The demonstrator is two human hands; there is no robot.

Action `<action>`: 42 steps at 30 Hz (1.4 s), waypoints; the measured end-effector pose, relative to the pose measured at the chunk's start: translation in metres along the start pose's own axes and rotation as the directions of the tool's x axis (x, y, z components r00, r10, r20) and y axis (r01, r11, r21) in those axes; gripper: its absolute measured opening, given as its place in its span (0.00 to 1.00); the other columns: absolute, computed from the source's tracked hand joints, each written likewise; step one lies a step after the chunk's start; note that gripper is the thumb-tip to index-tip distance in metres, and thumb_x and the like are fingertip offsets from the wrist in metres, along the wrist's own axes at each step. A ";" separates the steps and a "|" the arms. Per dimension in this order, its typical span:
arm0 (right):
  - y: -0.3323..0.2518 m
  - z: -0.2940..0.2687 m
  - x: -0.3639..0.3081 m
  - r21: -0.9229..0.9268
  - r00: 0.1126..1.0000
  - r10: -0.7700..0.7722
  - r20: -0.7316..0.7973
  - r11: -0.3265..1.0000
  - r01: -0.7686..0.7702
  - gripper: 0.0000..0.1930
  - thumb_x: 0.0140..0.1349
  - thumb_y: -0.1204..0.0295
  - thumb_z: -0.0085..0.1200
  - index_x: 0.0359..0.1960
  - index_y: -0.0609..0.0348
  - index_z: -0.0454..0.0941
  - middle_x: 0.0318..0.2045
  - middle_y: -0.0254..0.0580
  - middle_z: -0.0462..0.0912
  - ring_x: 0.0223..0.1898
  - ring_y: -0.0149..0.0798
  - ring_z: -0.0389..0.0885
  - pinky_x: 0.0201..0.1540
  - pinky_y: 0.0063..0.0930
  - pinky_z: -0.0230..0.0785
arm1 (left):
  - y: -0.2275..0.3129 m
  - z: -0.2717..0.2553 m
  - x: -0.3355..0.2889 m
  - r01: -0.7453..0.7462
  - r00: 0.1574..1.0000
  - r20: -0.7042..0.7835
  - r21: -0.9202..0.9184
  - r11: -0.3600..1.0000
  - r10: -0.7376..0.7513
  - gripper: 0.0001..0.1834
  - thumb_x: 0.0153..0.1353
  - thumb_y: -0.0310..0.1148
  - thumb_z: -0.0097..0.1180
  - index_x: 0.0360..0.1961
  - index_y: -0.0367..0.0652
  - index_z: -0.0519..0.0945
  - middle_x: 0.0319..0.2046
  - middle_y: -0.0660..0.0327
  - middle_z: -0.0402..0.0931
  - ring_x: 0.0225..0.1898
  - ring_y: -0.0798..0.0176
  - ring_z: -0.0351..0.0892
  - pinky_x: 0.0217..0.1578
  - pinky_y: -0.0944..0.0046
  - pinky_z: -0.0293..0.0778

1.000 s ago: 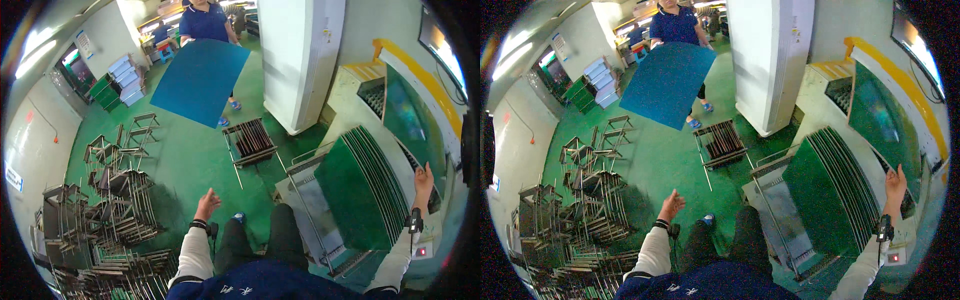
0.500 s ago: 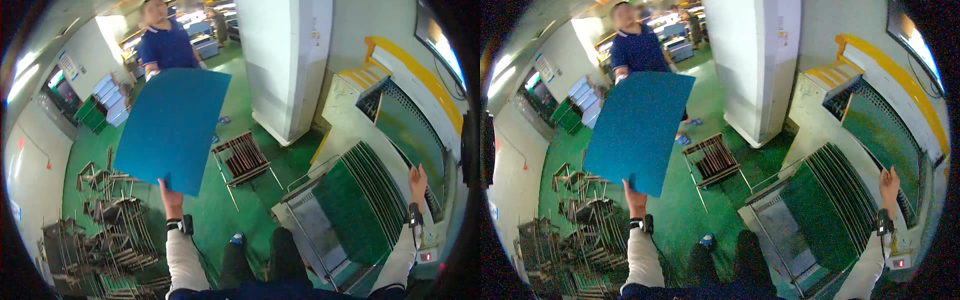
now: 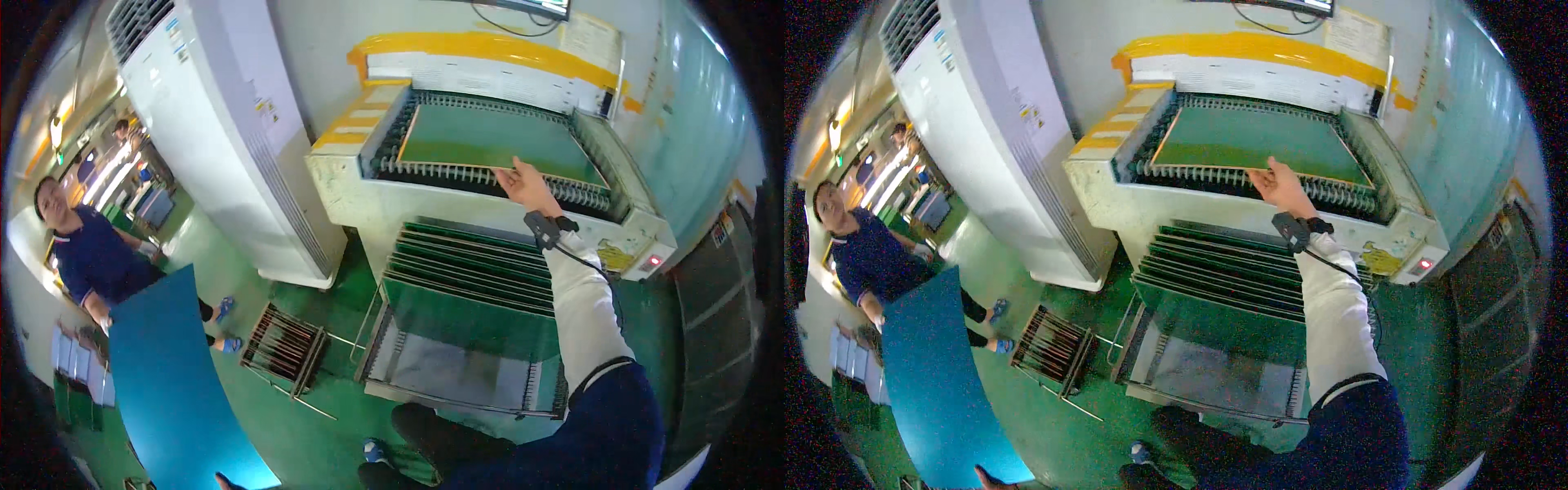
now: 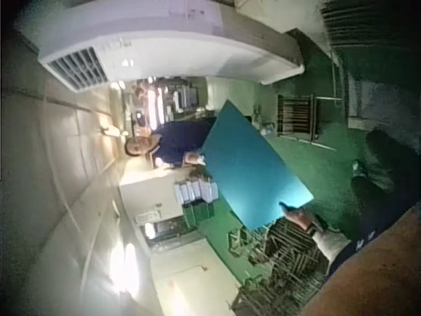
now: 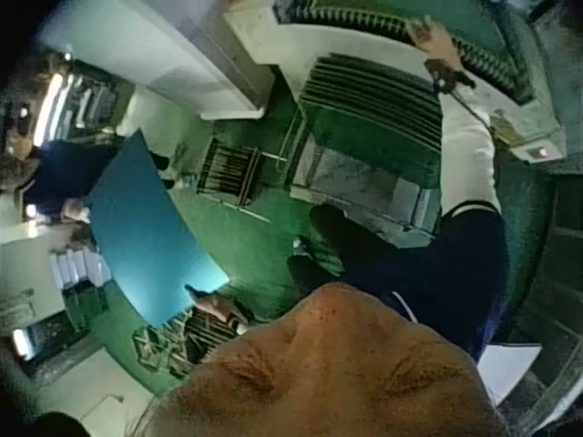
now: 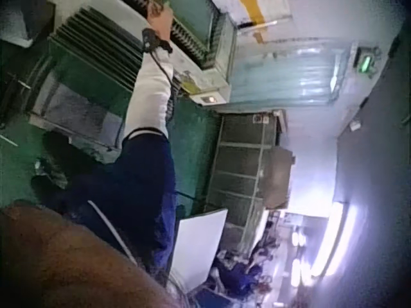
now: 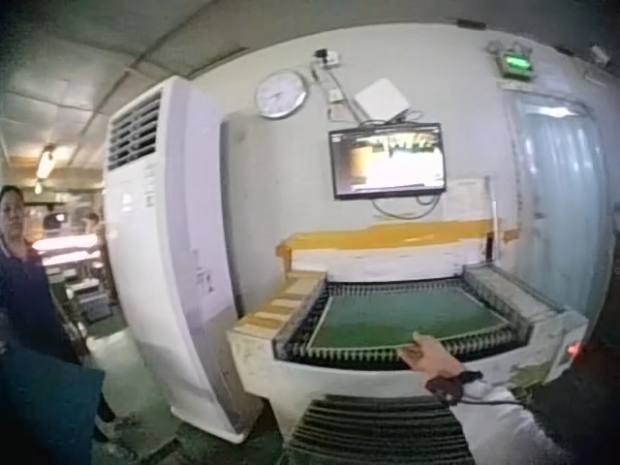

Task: Moving green circuit boards from a drying or processing machine into a storage rack.

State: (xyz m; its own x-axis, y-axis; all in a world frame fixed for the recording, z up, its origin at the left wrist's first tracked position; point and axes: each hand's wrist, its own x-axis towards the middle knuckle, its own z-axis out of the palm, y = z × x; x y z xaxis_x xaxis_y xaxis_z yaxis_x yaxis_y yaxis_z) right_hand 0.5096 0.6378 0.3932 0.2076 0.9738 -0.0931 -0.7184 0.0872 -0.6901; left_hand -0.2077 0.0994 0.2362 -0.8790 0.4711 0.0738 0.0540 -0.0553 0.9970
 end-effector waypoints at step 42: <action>-0.045 -0.032 0.011 -0.842 0.783 -0.372 0.499 -0.424 0.335 0.31 0.53 0.47 0.53 0.52 0.58 0.72 0.56 0.53 0.68 0.56 0.53 0.66 0.58 0.42 0.59 | 0.061 0.138 -0.131 0.512 0.859 0.276 -0.465 0.722 -0.431 0.14 0.62 0.35 0.43 0.40 0.37 0.77 0.42 0.53 0.73 0.42 0.50 0.69 0.46 0.46 0.66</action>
State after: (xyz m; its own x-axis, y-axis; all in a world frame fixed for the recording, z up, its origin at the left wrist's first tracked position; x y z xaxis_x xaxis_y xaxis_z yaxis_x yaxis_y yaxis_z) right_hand 0.5654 0.6381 0.4004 0.0985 0.8350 0.5413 0.9327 0.1121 -0.3428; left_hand -0.0241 0.1554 0.2906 -0.6479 0.6713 -0.3599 -0.6310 -0.2084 0.7473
